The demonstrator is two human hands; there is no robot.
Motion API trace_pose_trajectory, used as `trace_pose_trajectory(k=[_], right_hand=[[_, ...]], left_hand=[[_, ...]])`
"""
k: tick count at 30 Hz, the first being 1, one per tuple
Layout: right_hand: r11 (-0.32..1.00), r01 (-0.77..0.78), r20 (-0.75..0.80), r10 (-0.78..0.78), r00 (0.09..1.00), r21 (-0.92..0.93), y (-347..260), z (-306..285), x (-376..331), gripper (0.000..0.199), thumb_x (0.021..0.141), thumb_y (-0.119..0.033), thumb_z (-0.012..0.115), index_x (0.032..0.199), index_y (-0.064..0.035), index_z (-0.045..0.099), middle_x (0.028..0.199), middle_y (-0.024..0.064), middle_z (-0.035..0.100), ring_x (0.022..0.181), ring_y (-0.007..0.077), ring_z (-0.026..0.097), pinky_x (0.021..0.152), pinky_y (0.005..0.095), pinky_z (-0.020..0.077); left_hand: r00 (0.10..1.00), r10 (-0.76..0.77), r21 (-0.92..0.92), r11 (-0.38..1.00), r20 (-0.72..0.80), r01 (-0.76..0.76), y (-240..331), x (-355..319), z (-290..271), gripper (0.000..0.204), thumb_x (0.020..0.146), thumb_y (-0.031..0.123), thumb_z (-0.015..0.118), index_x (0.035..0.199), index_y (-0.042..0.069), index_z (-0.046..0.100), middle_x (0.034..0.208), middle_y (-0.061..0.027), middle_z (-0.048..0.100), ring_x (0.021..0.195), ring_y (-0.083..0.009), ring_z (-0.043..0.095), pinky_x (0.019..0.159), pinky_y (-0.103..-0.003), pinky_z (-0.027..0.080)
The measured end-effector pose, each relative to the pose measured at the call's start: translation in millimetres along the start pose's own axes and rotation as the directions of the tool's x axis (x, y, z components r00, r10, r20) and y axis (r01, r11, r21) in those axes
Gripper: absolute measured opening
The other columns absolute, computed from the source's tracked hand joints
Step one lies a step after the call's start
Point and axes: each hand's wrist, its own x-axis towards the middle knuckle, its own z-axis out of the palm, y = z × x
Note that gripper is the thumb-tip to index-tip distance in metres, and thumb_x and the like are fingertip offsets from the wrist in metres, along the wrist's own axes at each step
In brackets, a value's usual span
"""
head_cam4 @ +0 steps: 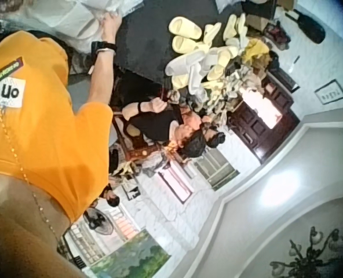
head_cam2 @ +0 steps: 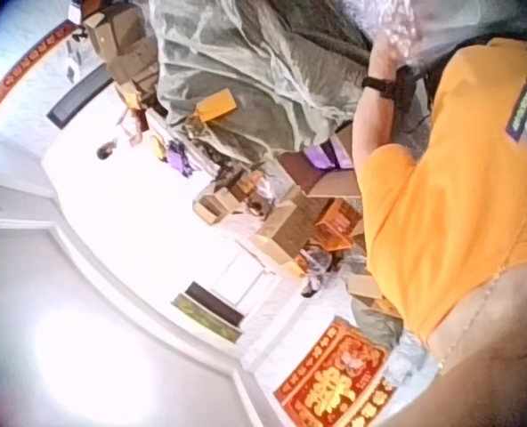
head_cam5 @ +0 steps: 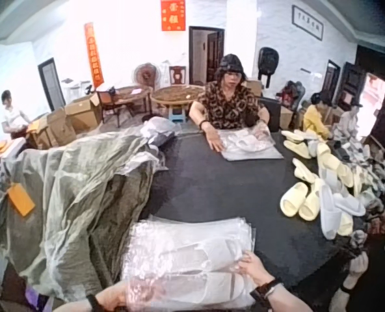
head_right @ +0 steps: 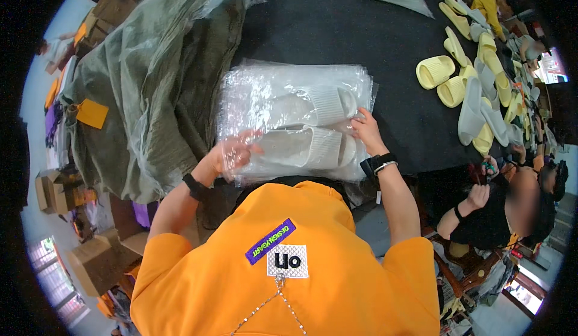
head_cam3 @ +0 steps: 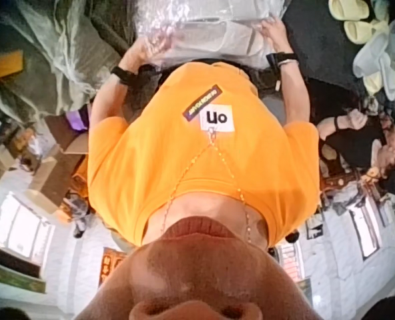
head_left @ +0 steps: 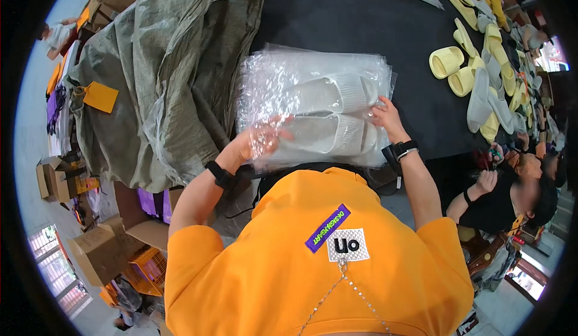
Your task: Packing several pairs of colored slides into plastic bags and placing them into a larger sack.
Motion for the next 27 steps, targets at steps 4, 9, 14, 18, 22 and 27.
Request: trace_pose_trajectory(k=[4, 9, 14, 18, 22, 27], right_hand=[[0.997, 0.074, 0.12, -0.073, 0.99, -0.007, -0.9, -2.2, 6.1, 0.061, 0.084, -0.014, 0.055, 0.137, -0.0092, 0.028, 0.113, 0.0094, 0.053, 0.093, 0.0134, 0.052, 0.073, 0.0277, 0.0442], [0.996, 0.007, 0.102, 0.002, 0.995, -0.094, -3.3, -5.8, -4.2, 0.06, 0.083, -0.02, 0.057, 0.136, -0.0107, 0.031, 0.114, 0.0082, 0.053, 0.096, 0.0148, 0.051, 0.077, 0.0316, 0.0439], [0.986, -0.067, -0.039, 0.062, 0.997, -0.154, 19.3, -6.9, -19.3, 0.039, 0.083, -0.019, 0.056, 0.117, -0.0018, 0.05, 0.084, 0.0055, 0.06, 0.065, 0.0112, 0.054, 0.05, 0.0249, 0.043], [0.985, -0.067, -0.104, 0.051, 0.993, -0.16, 36.8, -15.6, -20.7, 0.02, 0.084, -0.02, 0.056, 0.092, -0.0014, 0.06, 0.068, 0.0017, 0.057, 0.056, 0.0093, 0.053, 0.049, 0.0239, 0.042], [0.981, -0.01, -0.164, -0.023, 0.986, -0.193, 23.5, -8.4, -23.1, 0.018, 0.087, -0.019, 0.053, 0.091, -0.0038, 0.06, 0.068, 0.0005, 0.056, 0.059, 0.0085, 0.053, 0.05, 0.0234, 0.042], [0.988, 0.02, -0.105, -0.036, 0.994, -0.155, 20.0, -8.1, -8.4, 0.019, 0.089, -0.022, 0.051, 0.092, -0.0052, 0.059, 0.069, -0.0022, 0.053, 0.061, 0.0066, 0.051, 0.052, 0.0228, 0.0419]], left_hand=[[0.999, -0.001, 0.844, 0.535, -0.039, 0.034, 5.3, 38.5, 54.5, 0.047, 0.083, 0.019, 0.059, 0.127, 0.011, 0.043, 0.109, -0.0143, 0.056, 0.068, -0.0169, 0.056, 0.061, -0.027, 0.046], [0.835, 0.318, 0.687, -0.721, 0.449, -0.095, 4.0, 99.3, 35.9, 0.057, 0.072, 0.021, 0.064, 0.125, 0.014, 0.045, 0.116, -0.0096, 0.049, 0.109, -0.0282, 0.043, 0.088, -0.042, 0.035], [0.788, 0.365, 0.548, -0.836, 0.496, 0.042, -23.8, 135.6, 21.8, 0.051, 0.073, 0.032, 0.063, 0.119, 0.015, 0.052, 0.117, -0.0087, 0.05, 0.11, -0.0302, 0.043, 0.09, -0.048, 0.032], [0.758, 0.379, 0.592, -0.806, 0.531, -0.011, -31.2, 136.5, 34.7, 0.039, 0.072, 0.022, 0.062, 0.11, 0.016, 0.058, 0.116, -0.0057, 0.05, 0.11, -0.0271, 0.042, 0.09, -0.045, 0.03], [0.749, 0.397, 0.592, -0.806, 0.53, 0.008, -23.7, 124.8, 26.0, 0.037, 0.073, 0.022, 0.06, 0.109, 0.014, 0.058, 0.117, -0.0061, 0.05, 0.109, -0.0272, 0.042, 0.09, -0.046, 0.03], [0.795, 0.382, 0.646, -0.763, 0.471, -0.016, -16.3, 116.4, 13.8, 0.042, 0.077, 0.022, 0.057, 0.116, 0.009, 0.051, 0.122, -0.0095, 0.046, 0.113, -0.0293, 0.04, 0.092, -0.047, 0.028]])
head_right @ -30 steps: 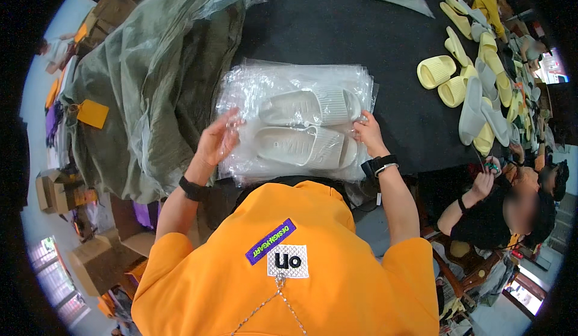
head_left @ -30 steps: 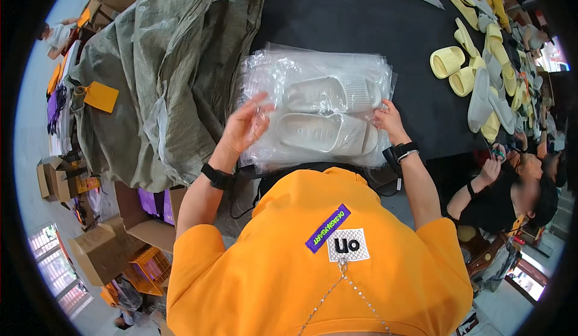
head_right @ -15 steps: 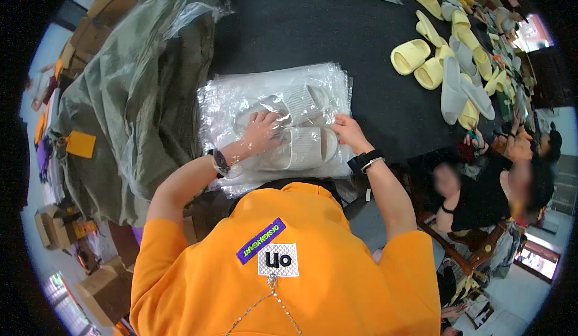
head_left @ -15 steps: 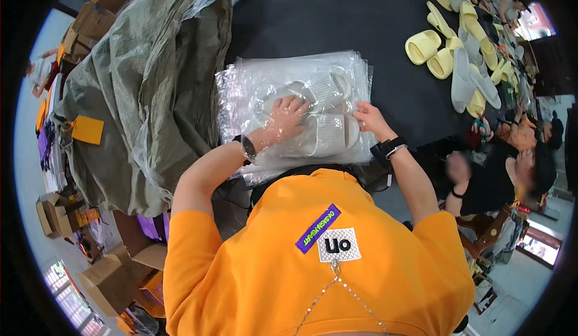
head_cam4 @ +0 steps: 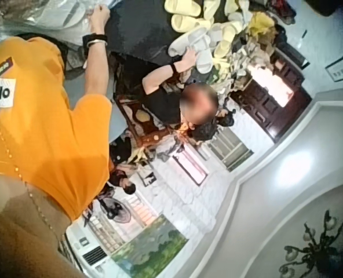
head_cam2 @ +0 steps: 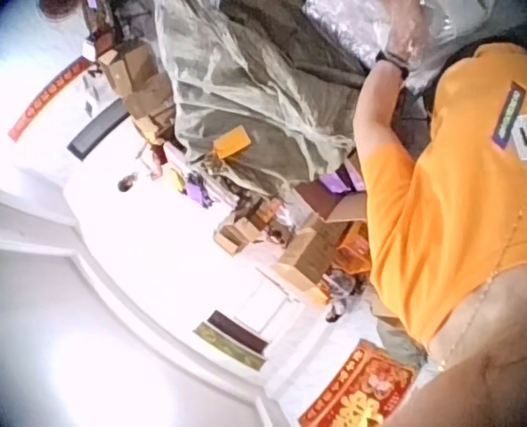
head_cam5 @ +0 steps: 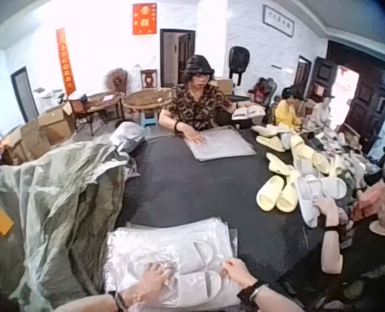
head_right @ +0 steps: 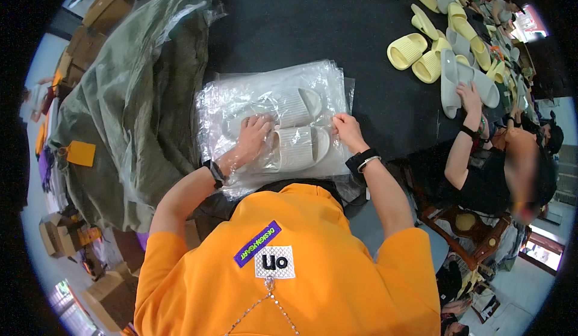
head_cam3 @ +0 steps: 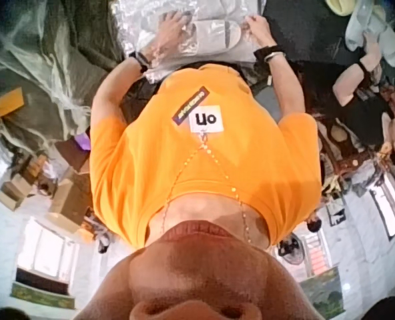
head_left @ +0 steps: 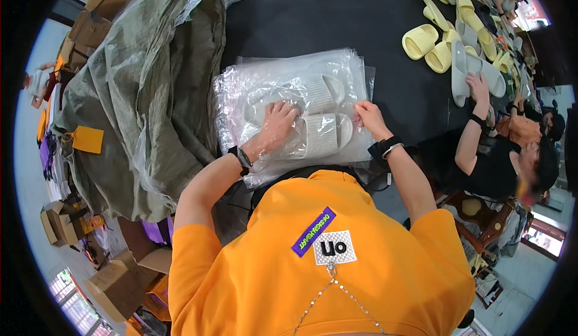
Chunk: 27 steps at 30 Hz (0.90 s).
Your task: Packing several pairs of colored slides into plastic bags and placing them into a larger sack.
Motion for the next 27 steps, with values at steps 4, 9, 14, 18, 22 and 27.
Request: trace_pose_trajectory(k=[4, 9, 14, 18, 22, 27], right_hand=[[1.0, 0.026, 0.077, -0.027, 0.997, 0.012, -8.8, 18.1, 3.4, 0.021, 0.088, -0.02, 0.05, 0.092, -0.0021, 0.06, 0.073, 0.0027, 0.058, 0.064, 0.0085, 0.052, 0.054, 0.0222, 0.0406], [0.988, 0.118, 0.152, -0.103, 0.983, -0.095, 13.5, 17.2, 15.4, 0.034, 0.088, -0.025, 0.052, 0.111, -0.0013, 0.055, 0.081, 0.0042, 0.058, 0.073, 0.0115, 0.053, 0.059, 0.0241, 0.0414], [1.0, -0.008, 0.102, 0.006, 0.995, 0.017, -7.6, 9.0, -17.3, 0.054, 0.087, -0.031, 0.053, 0.131, -0.0057, 0.036, 0.1, 0.0081, 0.056, 0.079, 0.014, 0.054, 0.06, 0.0259, 0.0433], [0.986, -0.164, 0.155, 0.159, 0.975, 0.018, -18.5, -4.9, -62.1, 0.059, 0.086, -0.032, 0.055, 0.134, -0.008, 0.031, 0.1, 0.0081, 0.055, 0.083, 0.0148, 0.054, 0.061, 0.0269, 0.0452], [0.986, -0.146, 0.191, 0.128, 0.973, 0.083, 25.2, -10.5, -69.2, 0.038, 0.086, -0.023, 0.055, 0.117, -0.0022, 0.047, 0.089, 0.0057, 0.057, 0.076, 0.0112, 0.056, 0.061, 0.0256, 0.0467], [0.985, -0.029, 0.034, 0.023, 0.999, 0.169, 46.4, -11.1, -59.0, 0.018, 0.084, -0.009, 0.054, 0.1, -0.0011, 0.053, 0.074, 0.003, 0.057, 0.062, 0.0094, 0.054, 0.056, 0.0232, 0.0462]], left_hand=[[0.995, -0.067, 0.079, 0.994, -0.073, 0.072, 13.2, 7.3, 9.5, 0.048, 0.077, 0.02, 0.055, 0.122, 0.007, 0.044, 0.124, -0.0127, 0.045, 0.115, -0.0339, 0.038, 0.097, -0.049, 0.026], [0.992, -0.056, 0.149, 0.986, -0.11, 0.072, 12.3, 7.5, 24.0, 0.046, 0.073, 0.017, 0.056, 0.117, 0.007, 0.046, 0.124, -0.0127, 0.045, 0.118, -0.0358, 0.036, 0.1, -0.05, 0.022], [0.978, -0.052, 0.084, 0.994, -0.2, 0.07, 15.7, 7.8, 12.5, 0.036, 0.069, 0.014, 0.058, 0.104, 0.006, 0.051, 0.12, -0.0104, 0.047, 0.117, -0.0325, 0.038, 0.096, -0.049, 0.027], [0.964, -0.116, 0.151, 0.976, -0.24, 0.155, 13.1, 10.7, 2.6, 0.029, 0.071, 0.013, 0.056, 0.099, 0.006, 0.052, 0.116, -0.0094, 0.05, 0.116, -0.0306, 0.039, 0.091, -0.047, 0.03], [0.969, -0.101, 0.144, 0.98, -0.224, 0.135, 11.7, 14.6, 5.1, 0.027, 0.072, 0.012, 0.054, 0.098, 0.005, 0.052, 0.114, -0.0099, 0.052, 0.115, -0.0294, 0.041, 0.091, -0.045, 0.03], [0.982, -0.094, 0.166, 0.979, -0.162, 0.121, -1.5, 12.8, 10.3, 0.027, 0.072, 0.011, 0.054, 0.098, 0.004, 0.052, 0.113, -0.0116, 0.052, 0.113, -0.029, 0.043, 0.091, -0.044, 0.031]])
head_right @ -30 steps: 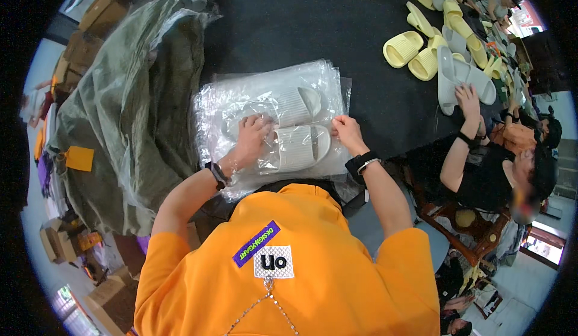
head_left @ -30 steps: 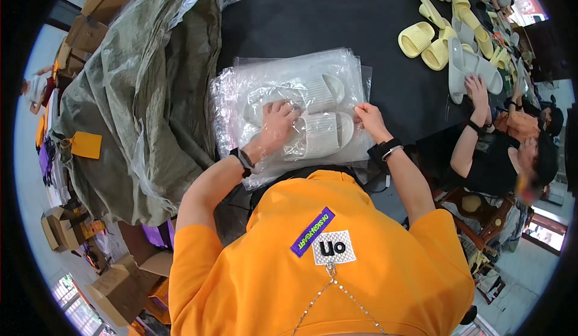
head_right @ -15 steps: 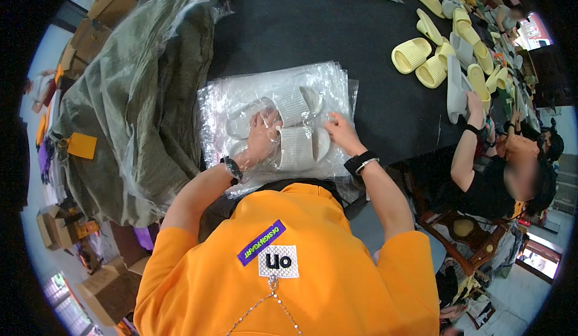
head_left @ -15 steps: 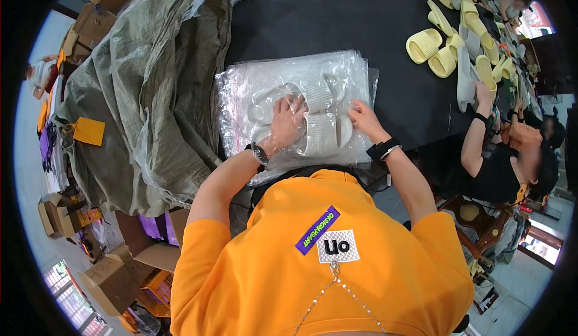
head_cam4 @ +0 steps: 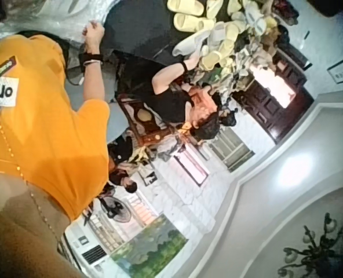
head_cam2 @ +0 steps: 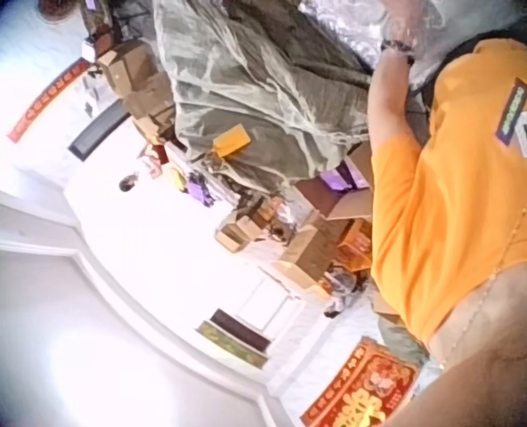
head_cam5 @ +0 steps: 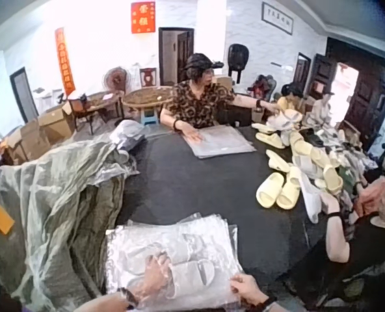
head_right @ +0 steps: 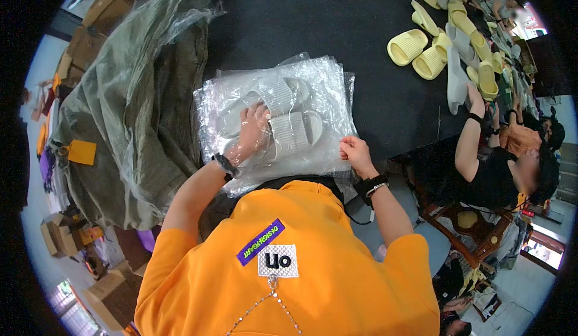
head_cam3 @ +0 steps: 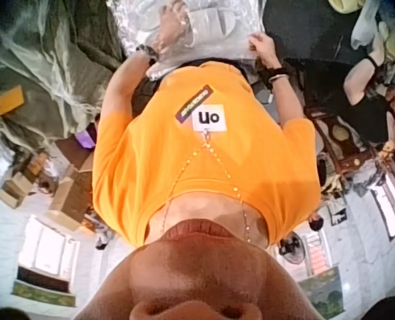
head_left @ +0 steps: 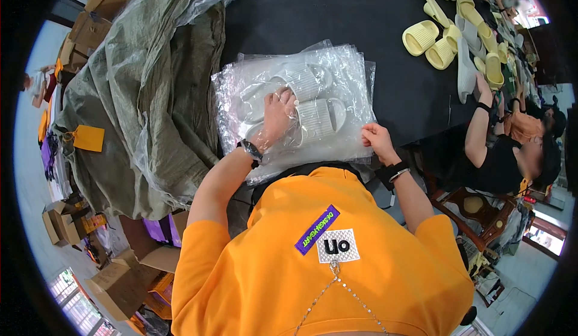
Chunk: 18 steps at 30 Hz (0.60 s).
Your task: Packing several pairs of colored slides into plastic bags and placing them into a larger sack.
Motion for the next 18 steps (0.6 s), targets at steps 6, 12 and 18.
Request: trace_pose_trajectory(k=[6, 12, 18], right_hand=[[0.986, 0.152, -0.256, -0.163, 0.953, -0.063, 16.6, -33.4, -8.9, 0.013, 0.081, -0.005, 0.053, 0.094, -0.0034, 0.05, 0.069, 0.0051, 0.057, 0.058, 0.0107, 0.054, 0.053, 0.0246, 0.0451], [0.905, 0.227, -0.111, -0.283, 0.953, -0.359, 0.8, -31.2, -16.2, 0.014, 0.078, -0.005, 0.051, 0.092, -0.0017, 0.053, 0.064, 0.0053, 0.057, 0.058, 0.0118, 0.054, 0.055, 0.0272, 0.0421], [0.806, 0.259, -0.017, -0.317, 0.948, -0.533, -23.3, -22.6, -24.5, 0.02, 0.079, -0.007, 0.05, 0.096, -0.0029, 0.059, 0.064, 0.0091, 0.056, 0.057, 0.0154, 0.053, 0.055, 0.0288, 0.0412]], left_hand=[[0.997, 0.058, 0.07, 0.996, -0.05, -0.054, -53.4, -35.3, -42.7, 0.028, 0.072, 0.008, 0.053, 0.099, 0.004, 0.053, 0.11, -0.0129, 0.053, 0.109, -0.0287, 0.045, 0.09, -0.044, 0.033], [0.968, -0.245, 0.043, 0.968, -0.06, 0.248, -126.2, -71.3, -59.1, 0.026, 0.075, 0.006, 0.048, 0.101, 0.004, 0.053, 0.108, -0.0139, 0.054, 0.106, -0.0304, 0.048, 0.091, -0.042, 0.033], [0.584, -0.744, -0.806, 0.541, -0.325, 0.24, -162.2, -64.3, -136.4, 0.041, 0.087, 0.019, 0.053, 0.122, -0.001, 0.045, 0.116, -0.01, 0.053, 0.1, -0.0188, 0.053, 0.087, -0.03, 0.041]])
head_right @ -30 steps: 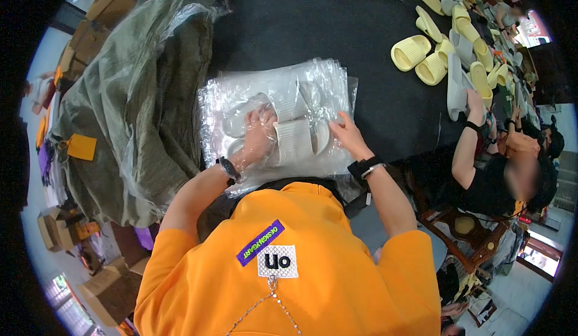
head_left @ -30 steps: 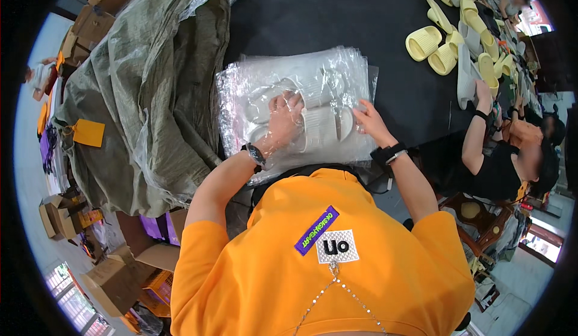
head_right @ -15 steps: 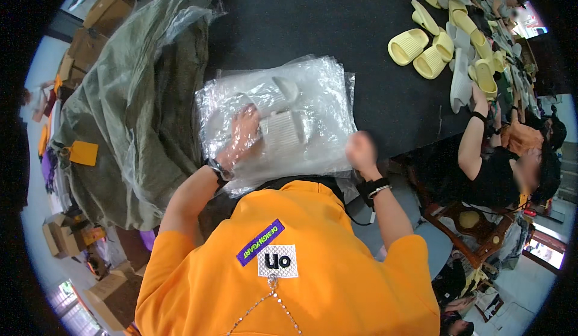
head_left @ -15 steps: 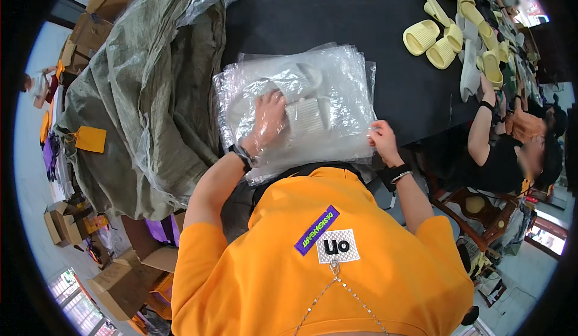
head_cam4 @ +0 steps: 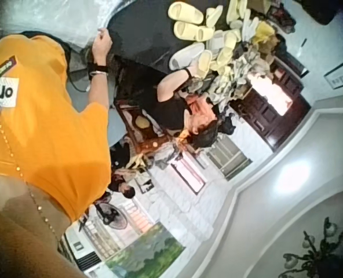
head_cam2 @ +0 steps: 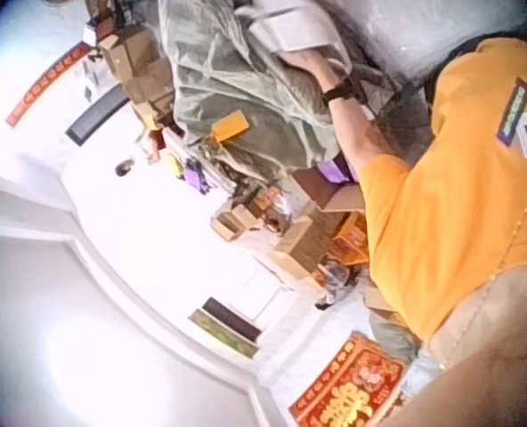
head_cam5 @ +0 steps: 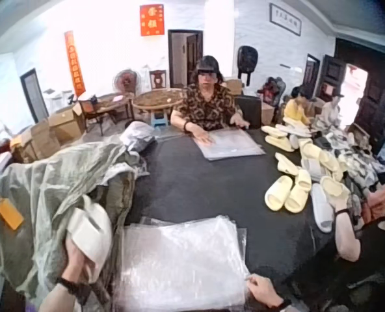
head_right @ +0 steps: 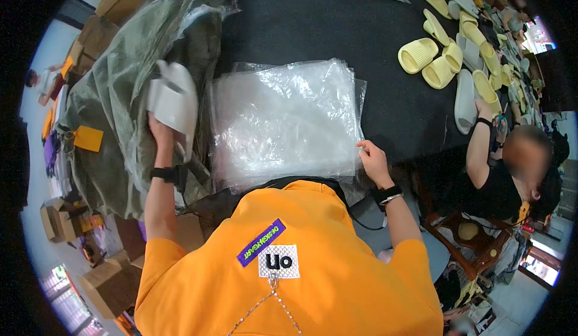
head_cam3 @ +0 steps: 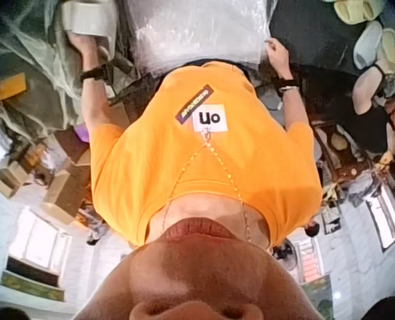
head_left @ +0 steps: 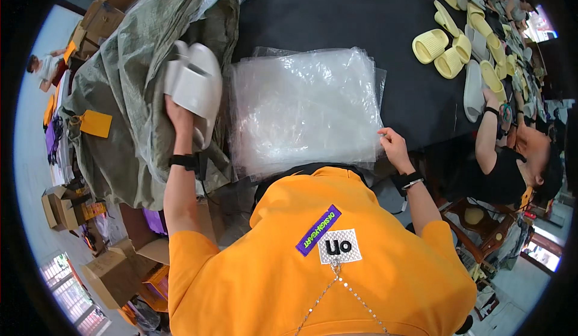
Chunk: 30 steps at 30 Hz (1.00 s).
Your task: Packing several pairs of colored slides into plastic bags and placing them into a larger sack.
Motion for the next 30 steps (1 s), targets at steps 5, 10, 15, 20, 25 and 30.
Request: trace_pose_trajectory(k=[5, 10, 15, 20, 25, 30], right_hand=[[0.996, 0.085, 0.05, -0.084, 0.995, -0.034, -22.2, 4.3, 2.1, 0.025, 0.079, -0.007, 0.049, 0.101, -0.0038, 0.06, 0.065, 0.0123, 0.056, 0.059, 0.0191, 0.056, 0.057, 0.0302, 0.0421], [0.988, 0.157, 0.061, -0.157, 0.986, 0.002, -11.3, 21.7, 3.2, 0.024, 0.079, -0.009, 0.051, 0.101, -0.0029, 0.06, 0.069, 0.0151, 0.059, 0.062, 0.0221, 0.057, 0.06, 0.0312, 0.0437], [0.986, 0.154, 0.023, -0.152, 0.988, -0.062, -3.6, 38.4, 5.1, 0.021, 0.082, -0.013, 0.05, 0.096, -0.002, 0.062, 0.081, 0.019, 0.062, 0.076, 0.0329, 0.061, 0.067, 0.0367, 0.0459], [0.976, 0.133, -0.052, -0.144, 0.988, -0.175, -1.8, 44.4, -1.7, 0.019, 0.082, -0.017, 0.049, 0.091, -0.0072, 0.063, 0.087, 0.0171, 0.063, 0.081, 0.0341, 0.06, 0.07, 0.0392, 0.0461], [0.989, 0.005, 0.018, -0.002, 1.0, -0.145, -9.0, 38.0, 1.3, 0.024, 0.079, -0.022, 0.055, 0.099, -0.0095, 0.06, 0.083, 0.0145, 0.062, 0.077, 0.0306, 0.061, 0.067, 0.0385, 0.0461], [0.993, -0.023, 0.019, 0.026, 0.999, -0.118, -12.6, 40.8, 17.7, 0.027, 0.078, -0.023, 0.057, 0.101, -0.0099, 0.058, 0.079, 0.0128, 0.062, 0.073, 0.0299, 0.06, 0.064, 0.0383, 0.0455]], left_hand=[[0.993, 0.049, -0.086, 0.995, 0.104, -0.04, 105.3, 16.6, 6.6, 0.045, 0.086, 0.015, 0.054, 0.126, 0.0, 0.04, 0.117, -0.0123, 0.053, 0.102, -0.0185, 0.054, 0.082, -0.03, 0.044], [0.749, 0.353, 0.222, 0.807, 0.561, -0.547, 131.5, -45.1, 98.0, 0.048, 0.06, -0.006, 0.048, 0.108, -0.002, 0.045, 0.109, -0.0211, 0.047, 0.106, -0.0362, 0.043, 0.093, -0.042, 0.031], [0.464, 0.217, 0.261, 0.593, 0.859, -0.762, 55.7, -117.3, 213.4, 0.027, 0.071, 0.005, 0.05, 0.097, 0.005, 0.051, 0.103, -0.0102, 0.052, 0.104, -0.0267, 0.047, 0.088, -0.043, 0.033], [0.63, 0.233, 0.446, 0.531, 0.741, -0.721, -12.1, -94.4, 241.6, 0.023, 0.074, 0.009, 0.05, 0.097, 0.009, 0.054, 0.1, -0.0066, 0.055, 0.105, -0.0236, 0.047, 0.087, -0.044, 0.033], [0.835, 0.194, 0.754, 0.36, 0.516, -0.549, 11.6, -19.6, 210.8, 0.023, 0.072, 0.007, 0.053, 0.095, 0.01, 0.055, 0.096, -0.0066, 0.057, 0.104, -0.0236, 0.048, 0.084, -0.044, 0.032], [0.692, 0.31, 0.519, 0.483, 0.652, -0.705, 72.7, -63.7, 193.0, 0.027, 0.069, 0.005, 0.051, 0.095, 0.006, 0.052, 0.102, -0.0094, 0.055, 0.104, -0.0261, 0.047, 0.086, -0.044, 0.032]])
